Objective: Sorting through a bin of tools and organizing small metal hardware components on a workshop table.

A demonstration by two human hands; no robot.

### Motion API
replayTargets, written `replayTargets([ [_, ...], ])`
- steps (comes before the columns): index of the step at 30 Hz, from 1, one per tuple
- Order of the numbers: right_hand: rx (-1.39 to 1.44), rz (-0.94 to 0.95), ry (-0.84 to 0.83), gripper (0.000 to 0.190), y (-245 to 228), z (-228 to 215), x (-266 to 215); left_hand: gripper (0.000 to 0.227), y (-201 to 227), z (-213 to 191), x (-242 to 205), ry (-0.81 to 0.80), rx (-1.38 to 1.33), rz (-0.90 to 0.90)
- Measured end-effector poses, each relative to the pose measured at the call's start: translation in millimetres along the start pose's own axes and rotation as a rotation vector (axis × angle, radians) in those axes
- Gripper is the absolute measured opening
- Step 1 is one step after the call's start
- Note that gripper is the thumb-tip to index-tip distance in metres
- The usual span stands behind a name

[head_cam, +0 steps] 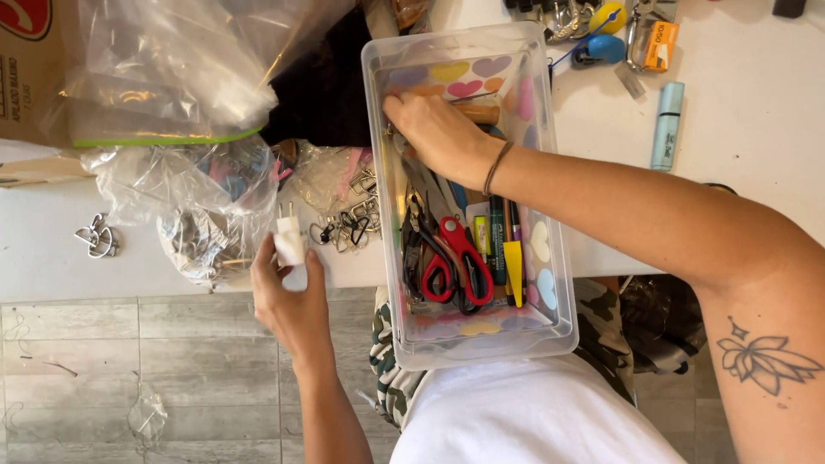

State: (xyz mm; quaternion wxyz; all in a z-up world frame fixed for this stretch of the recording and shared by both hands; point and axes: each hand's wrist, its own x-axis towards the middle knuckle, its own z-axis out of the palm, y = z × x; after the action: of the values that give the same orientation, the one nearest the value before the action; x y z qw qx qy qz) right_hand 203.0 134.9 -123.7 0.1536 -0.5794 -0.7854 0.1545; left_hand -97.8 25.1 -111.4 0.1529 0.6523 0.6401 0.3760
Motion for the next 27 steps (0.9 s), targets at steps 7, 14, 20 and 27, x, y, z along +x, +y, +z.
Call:
replayTargets([
  [7,0.211,0.018,-0.042,0.04,-29.7,-75.8,-19.2,0.094,69.6,-36.1,16.3,-0.083,-0.603,-0.011],
  [14,0.428,-0.04,0.403,0.014,-67.2,-194.4,-120.0,0.051,154.7,-0.4,100.6,-0.567,-0.314,0.652],
  [20,0.468,0.385,0.776,0.015,-15.6,-182.5,-254.2,0.057,134.9,99.6,143.9,-0.554,0.346,1.081],
  [27,0.093,0.878,0.631,0.028,54.6,-134.4,-387.6,0.042,139.6,107.7,141.1,-0.426,0.851,1.259],
])
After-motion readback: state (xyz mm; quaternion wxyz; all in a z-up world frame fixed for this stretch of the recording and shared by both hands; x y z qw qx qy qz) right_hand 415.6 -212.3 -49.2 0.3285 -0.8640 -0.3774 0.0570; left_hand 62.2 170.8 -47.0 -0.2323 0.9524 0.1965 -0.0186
